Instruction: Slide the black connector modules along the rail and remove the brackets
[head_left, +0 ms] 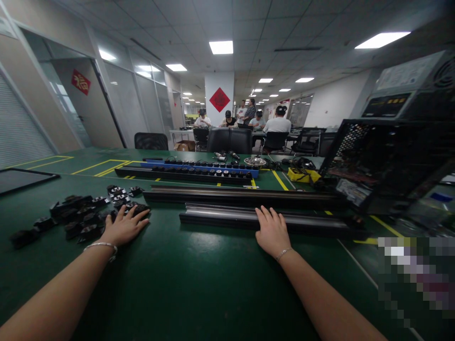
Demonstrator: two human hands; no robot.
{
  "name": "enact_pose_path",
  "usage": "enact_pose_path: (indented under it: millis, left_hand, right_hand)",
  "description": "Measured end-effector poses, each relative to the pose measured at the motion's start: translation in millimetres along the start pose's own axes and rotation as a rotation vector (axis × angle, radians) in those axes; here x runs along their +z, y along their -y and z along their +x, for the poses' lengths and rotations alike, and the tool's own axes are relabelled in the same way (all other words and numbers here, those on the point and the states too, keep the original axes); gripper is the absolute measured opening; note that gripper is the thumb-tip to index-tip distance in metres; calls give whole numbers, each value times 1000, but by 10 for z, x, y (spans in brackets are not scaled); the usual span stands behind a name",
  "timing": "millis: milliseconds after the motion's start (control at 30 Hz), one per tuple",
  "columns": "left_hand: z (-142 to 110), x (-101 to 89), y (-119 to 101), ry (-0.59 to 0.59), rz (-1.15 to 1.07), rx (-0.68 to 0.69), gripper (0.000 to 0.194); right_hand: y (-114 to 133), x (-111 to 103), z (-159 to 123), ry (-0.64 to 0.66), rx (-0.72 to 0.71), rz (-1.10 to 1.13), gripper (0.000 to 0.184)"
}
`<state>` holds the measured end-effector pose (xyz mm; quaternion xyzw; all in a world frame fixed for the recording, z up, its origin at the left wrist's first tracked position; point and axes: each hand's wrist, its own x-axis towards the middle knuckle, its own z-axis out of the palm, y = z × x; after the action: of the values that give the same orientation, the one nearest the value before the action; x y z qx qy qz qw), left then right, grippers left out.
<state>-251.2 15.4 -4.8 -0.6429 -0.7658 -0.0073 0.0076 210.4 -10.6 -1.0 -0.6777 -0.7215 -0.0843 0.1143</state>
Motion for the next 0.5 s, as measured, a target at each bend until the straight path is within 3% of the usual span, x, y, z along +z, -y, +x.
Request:
enact_pose_path:
  millis: [100, 167, 300, 433, 500]
  left_hand:
    - [-14, -52, -111, -90, 17, -13, 55]
    - [-46, -99, -319, -202, 14, 17, 53]
    - [-150, -160, -1045, -415, -66, 125, 47]
    - [-324, -121, -1886, -437, -178, 338, 44]
    - [-432, -72, -2190, -455, -193, 406, 46]
  right_hand:
    - [0, 15, -1, -17, -3, -1, 68]
    - [0, 27, 1, -28, -7, -5, 68]
    - [-15, 48, 2, -57, -21, -9, 67]
    - [-37, 46, -26, -88, -52, -2, 65]
    - [-42, 29, -39, -103, -83, 17, 63]
